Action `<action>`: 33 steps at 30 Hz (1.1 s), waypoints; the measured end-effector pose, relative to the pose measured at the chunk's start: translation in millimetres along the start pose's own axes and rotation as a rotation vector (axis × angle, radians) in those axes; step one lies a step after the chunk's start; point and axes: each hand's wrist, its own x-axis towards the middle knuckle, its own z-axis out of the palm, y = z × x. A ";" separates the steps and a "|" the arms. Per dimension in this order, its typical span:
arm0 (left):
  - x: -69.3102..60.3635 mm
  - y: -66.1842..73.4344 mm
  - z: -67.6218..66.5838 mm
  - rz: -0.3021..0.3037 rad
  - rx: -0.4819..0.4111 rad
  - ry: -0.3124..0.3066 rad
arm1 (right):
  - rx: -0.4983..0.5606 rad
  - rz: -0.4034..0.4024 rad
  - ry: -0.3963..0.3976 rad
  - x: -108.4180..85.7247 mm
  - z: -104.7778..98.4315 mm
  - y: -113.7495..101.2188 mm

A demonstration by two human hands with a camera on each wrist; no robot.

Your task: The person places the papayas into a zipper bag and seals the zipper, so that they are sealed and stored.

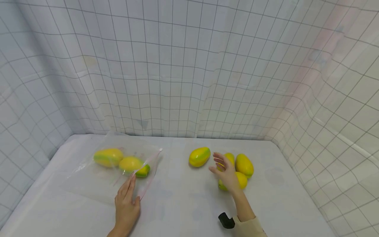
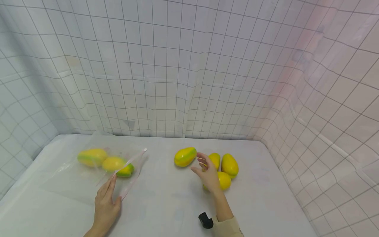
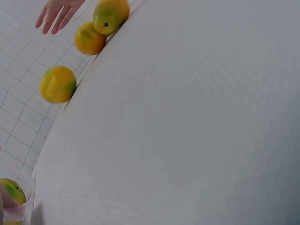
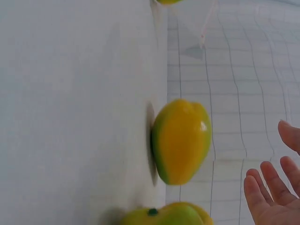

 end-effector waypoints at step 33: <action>0.4 1.1 -2.8 -0.013 0.003 -0.028 | -0.165 -0.021 0.123 -45.1 -93.0 29.8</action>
